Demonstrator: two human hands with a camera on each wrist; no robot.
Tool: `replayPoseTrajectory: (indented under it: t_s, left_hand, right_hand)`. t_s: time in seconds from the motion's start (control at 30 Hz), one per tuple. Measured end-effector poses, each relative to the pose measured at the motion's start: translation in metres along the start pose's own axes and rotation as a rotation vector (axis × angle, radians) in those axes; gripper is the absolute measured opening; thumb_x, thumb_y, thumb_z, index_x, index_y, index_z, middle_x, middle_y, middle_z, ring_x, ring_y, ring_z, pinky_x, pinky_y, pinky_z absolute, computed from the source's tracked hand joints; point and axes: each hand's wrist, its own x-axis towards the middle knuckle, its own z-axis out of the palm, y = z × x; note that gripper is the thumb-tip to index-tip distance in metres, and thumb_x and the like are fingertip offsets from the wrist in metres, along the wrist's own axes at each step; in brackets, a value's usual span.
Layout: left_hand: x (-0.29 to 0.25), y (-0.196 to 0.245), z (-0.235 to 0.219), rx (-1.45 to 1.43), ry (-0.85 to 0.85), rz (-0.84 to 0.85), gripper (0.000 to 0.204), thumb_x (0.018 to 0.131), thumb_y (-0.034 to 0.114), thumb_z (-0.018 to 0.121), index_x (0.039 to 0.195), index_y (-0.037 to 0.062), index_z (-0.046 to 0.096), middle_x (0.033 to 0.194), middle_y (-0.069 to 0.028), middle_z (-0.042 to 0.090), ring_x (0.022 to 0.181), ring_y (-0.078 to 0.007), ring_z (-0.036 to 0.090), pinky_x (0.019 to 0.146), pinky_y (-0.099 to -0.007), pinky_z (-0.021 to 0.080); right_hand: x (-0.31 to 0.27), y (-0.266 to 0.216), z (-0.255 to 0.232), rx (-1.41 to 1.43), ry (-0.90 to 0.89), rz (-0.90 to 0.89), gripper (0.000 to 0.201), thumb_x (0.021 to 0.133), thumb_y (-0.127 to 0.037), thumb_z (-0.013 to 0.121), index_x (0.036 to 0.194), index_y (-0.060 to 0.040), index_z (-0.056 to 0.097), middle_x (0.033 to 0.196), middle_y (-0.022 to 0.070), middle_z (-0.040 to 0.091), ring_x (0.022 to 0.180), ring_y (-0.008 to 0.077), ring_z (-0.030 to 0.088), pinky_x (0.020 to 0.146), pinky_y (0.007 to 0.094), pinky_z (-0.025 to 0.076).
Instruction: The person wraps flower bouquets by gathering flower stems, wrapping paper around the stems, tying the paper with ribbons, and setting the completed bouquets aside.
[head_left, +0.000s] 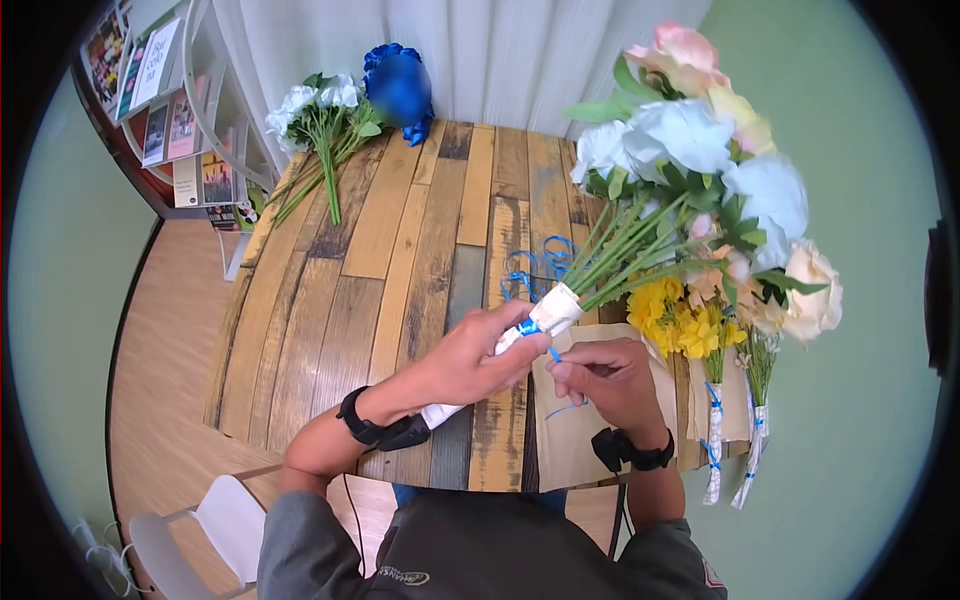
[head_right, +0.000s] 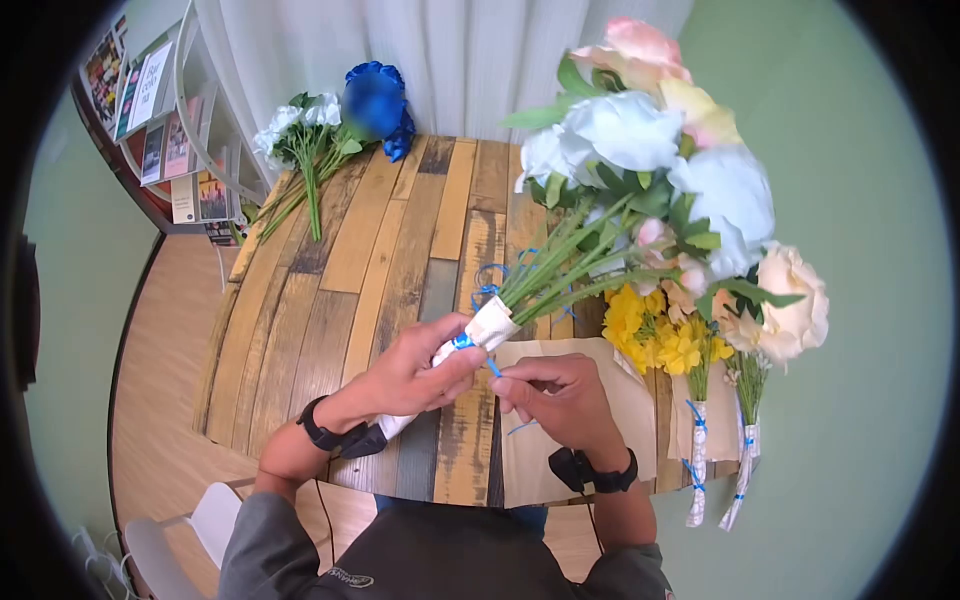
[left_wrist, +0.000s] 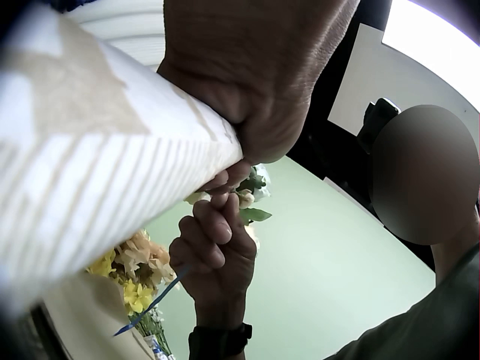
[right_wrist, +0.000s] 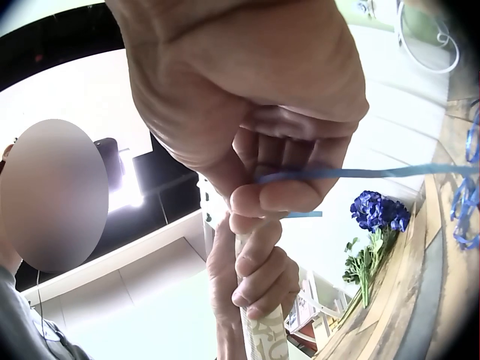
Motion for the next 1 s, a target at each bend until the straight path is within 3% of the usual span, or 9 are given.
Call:
replayPoseTrajectory:
  t_s: [0.43, 0.57, 0.63, 0.67, 0.8, 0.87, 0.9, 0.97, 1.0]
  left_hand:
    - [-0.001, 0.001, -0.002, -0.196, -0.042, -0.098, 0.021, 0.105, 0.022, 0.052, 0.107, 0.0022, 0.055, 0.06, 0.0041, 0.049, 0.048, -0.003, 0.045, 0.042, -0.0219, 0.034]
    - [0.003, -0.01, 0.001, 0.057, -0.016, -0.007, 0.021, 0.102, 0.021, 0.056, 0.102, 0.0001, 0.055, 0.058, -0.0009, 0.052, 0.049, -0.0078, 0.05, 0.045, -0.0275, 0.038]
    - [0.006, -0.018, 0.001, 0.225, 0.057, 0.099, 0.022, 0.1, 0.021, 0.059, 0.1, -0.001, 0.054, 0.056, -0.0071, 0.052, 0.047, -0.015, 0.052, 0.046, -0.0318, 0.039]
    - [0.007, -0.016, 0.003, 0.29, 0.086, 0.11, 0.022, 0.099, 0.019, 0.06, 0.1, -0.0018, 0.054, 0.057, -0.0143, 0.052, 0.046, -0.0263, 0.055, 0.047, -0.0365, 0.04]
    - [0.008, -0.023, 0.002, 0.464, 0.067, 0.164, 0.021, 0.1, 0.019, 0.059, 0.108, -0.0001, 0.057, 0.058, -0.0069, 0.054, 0.048, -0.0148, 0.055, 0.047, -0.0309, 0.041]
    - [0.008, -0.024, 0.002, 0.517, 0.063, 0.195, 0.022, 0.098, 0.018, 0.061, 0.109, -0.0001, 0.056, 0.062, -0.0144, 0.057, 0.052, -0.0276, 0.059, 0.051, -0.0358, 0.044]
    - [0.008, -0.022, 0.002, 0.517, 0.062, 0.196, 0.022, 0.098, 0.018, 0.061, 0.109, -0.0001, 0.056, 0.062, -0.0144, 0.057, 0.052, -0.0276, 0.059, 0.051, -0.0358, 0.044]
    - [0.008, -0.019, 0.002, 0.493, 0.014, 0.238, 0.02, 0.098, 0.015, 0.058, 0.104, -0.0019, 0.049, 0.068, -0.0255, 0.057, 0.065, -0.0469, 0.057, 0.053, -0.0472, 0.042]
    - [0.008, -0.019, 0.002, 0.493, 0.015, 0.242, 0.02, 0.098, 0.015, 0.058, 0.104, -0.0019, 0.049, 0.068, -0.0255, 0.057, 0.065, -0.0469, 0.057, 0.053, -0.0472, 0.042]
  right_hand:
    - [-0.005, 0.004, 0.002, 0.12, 0.025, 0.107, 0.017, 0.092, -0.014, 0.07, 0.092, 0.0024, 0.075, 0.069, 0.0044, 0.066, 0.054, 0.0067, 0.055, 0.05, 0.021, 0.043]
    - [-0.007, -0.004, 0.003, 0.147, 0.027, 0.095, 0.015, 0.092, -0.012, 0.07, 0.092, 0.0029, 0.074, 0.069, 0.0051, 0.066, 0.055, 0.0066, 0.055, 0.049, 0.0209, 0.042]
    - [-0.01, -0.009, 0.003, 0.157, 0.041, 0.093, 0.015, 0.092, -0.012, 0.07, 0.092, 0.0029, 0.074, 0.068, 0.0047, 0.066, 0.054, 0.0065, 0.055, 0.049, 0.0207, 0.042]
    - [-0.011, -0.012, 0.003, 0.14, 0.039, 0.091, 0.016, 0.092, -0.012, 0.07, 0.092, 0.0027, 0.074, 0.068, 0.0045, 0.066, 0.054, 0.0063, 0.055, 0.049, 0.0207, 0.042]
    - [-0.008, -0.023, 0.006, 0.121, 0.057, 0.091, 0.017, 0.092, -0.014, 0.07, 0.092, 0.0023, 0.074, 0.068, 0.0037, 0.066, 0.053, 0.0056, 0.055, 0.048, 0.0201, 0.042]
    - [-0.004, -0.025, 0.009, 0.147, 0.076, 0.092, 0.017, 0.092, -0.014, 0.07, 0.092, 0.0022, 0.074, 0.068, 0.0036, 0.066, 0.054, 0.0054, 0.055, 0.048, 0.0198, 0.042]
    - [-0.002, -0.027, 0.009, 0.172, 0.09, 0.09, 0.017, 0.092, -0.014, 0.07, 0.091, 0.0021, 0.074, 0.068, 0.0035, 0.066, 0.054, 0.0051, 0.055, 0.048, 0.0195, 0.042]
    - [0.0, -0.025, 0.009, 0.177, 0.081, 0.084, 0.017, 0.093, -0.014, 0.069, 0.091, 0.0022, 0.074, 0.068, 0.0035, 0.066, 0.054, 0.0051, 0.055, 0.048, 0.0194, 0.042]
    - [0.002, -0.025, 0.009, 0.181, 0.07, 0.078, 0.017, 0.093, -0.014, 0.068, 0.091, 0.0024, 0.074, 0.068, 0.0034, 0.065, 0.054, 0.005, 0.055, 0.048, 0.0194, 0.042]
